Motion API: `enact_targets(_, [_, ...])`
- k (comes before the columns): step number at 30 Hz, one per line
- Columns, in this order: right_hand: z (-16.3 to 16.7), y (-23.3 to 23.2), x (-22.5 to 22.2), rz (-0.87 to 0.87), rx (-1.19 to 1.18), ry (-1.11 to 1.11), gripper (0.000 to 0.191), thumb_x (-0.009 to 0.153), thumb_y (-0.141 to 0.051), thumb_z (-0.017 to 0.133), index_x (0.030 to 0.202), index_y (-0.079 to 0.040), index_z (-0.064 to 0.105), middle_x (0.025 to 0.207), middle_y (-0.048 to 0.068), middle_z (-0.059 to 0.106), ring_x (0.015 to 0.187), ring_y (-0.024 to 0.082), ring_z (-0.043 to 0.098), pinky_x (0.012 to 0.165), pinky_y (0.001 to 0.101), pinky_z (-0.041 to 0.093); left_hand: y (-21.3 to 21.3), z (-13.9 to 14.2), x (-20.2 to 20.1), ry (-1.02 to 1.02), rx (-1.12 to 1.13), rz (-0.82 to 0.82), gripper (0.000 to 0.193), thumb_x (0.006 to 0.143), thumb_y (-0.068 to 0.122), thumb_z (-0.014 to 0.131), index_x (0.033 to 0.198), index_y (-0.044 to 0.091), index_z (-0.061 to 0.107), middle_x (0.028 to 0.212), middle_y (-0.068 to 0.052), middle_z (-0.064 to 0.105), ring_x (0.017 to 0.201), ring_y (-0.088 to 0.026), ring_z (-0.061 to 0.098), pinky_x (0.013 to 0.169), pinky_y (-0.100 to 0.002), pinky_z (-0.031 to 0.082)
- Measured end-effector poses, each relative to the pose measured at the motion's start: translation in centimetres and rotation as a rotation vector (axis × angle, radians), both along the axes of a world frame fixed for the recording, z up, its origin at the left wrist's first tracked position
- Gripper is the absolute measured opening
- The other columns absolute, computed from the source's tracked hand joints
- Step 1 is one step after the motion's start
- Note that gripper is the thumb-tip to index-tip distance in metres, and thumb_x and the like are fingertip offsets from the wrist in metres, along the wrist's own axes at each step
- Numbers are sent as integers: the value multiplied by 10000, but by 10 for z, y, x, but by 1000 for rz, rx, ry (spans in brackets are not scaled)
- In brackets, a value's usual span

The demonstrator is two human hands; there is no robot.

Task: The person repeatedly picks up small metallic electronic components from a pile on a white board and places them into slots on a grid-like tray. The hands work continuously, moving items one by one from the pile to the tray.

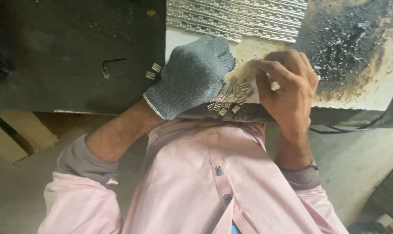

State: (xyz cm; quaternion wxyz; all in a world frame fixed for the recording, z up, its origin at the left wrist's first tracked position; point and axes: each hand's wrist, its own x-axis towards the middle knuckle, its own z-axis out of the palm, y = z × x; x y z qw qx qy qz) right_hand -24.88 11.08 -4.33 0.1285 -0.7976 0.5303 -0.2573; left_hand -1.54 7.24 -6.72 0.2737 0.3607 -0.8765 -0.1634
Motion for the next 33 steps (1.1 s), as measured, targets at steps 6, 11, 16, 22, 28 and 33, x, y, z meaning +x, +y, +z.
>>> enact_targets(6, [-11, -8, 4, -90, -34, -46, 160, 944, 8, 800, 1063, -91, 761, 1011, 40, 671, 909, 215, 637, 772, 331, 502, -7, -4, -19, 82, 62, 72, 304, 765, 137, 807, 1038, 69, 693, 1011, -103, 620, 871, -281, 675, 684, -407, 560])
enact_targets(11, [-19, -13, 6, -137, -54, -93, 179, 939, 11, 801, 1082, -90, 767, 992, 33, 669, 892, 202, 650, 757, 328, 507, -9, -4, -29, 51, 109, 129, 323, 813, 89, 803, 1111, 49, 685, 1029, -103, 622, 805, -254, 686, 633, -374, 554])
enact_targets(16, [-22, -13, 5, -135, -11, -148, 213, 940, 30, 773, 1120, -85, 772, 1023, 43, 683, 886, 192, 656, 770, 313, 522, -7, -1, -27, 55, 103, 149, 407, 785, 194, 852, 1114, 28, 679, 1057, -115, 624, 833, -284, 684, 643, -406, 542])
enact_targets(22, [11, -1, -5, 39, 130, -44, 212, 952, -44, 783, 1159, -89, 773, 1116, 48, 692, 990, 217, 630, 821, 336, 523, -13, 18, -7, 71, 213, -94, 259, 921, 226, 792, 1102, 64, 700, 1054, -88, 618, 927, -274, 666, 785, -403, 576])
enact_targets(28, [16, 14, -1, 55, 190, -11, 154, 916, -90, 802, 1067, -93, 772, 1076, 42, 684, 964, 254, 610, 800, 385, 508, -7, 25, -10, -166, 193, -179, 299, 837, 261, 775, 1040, 53, 704, 1020, -141, 616, 989, -329, 633, 765, -449, 566])
enact_targets(33, [11, 7, -6, -26, 284, -196, 97, 1014, -28, 714, 1099, -69, 692, 1120, 41, 662, 965, 222, 658, 782, 321, 545, -9, 26, -16, -93, 282, -113, 282, 784, 186, 767, 1020, 61, 674, 991, -139, 613, 949, -325, 642, 768, -452, 555])
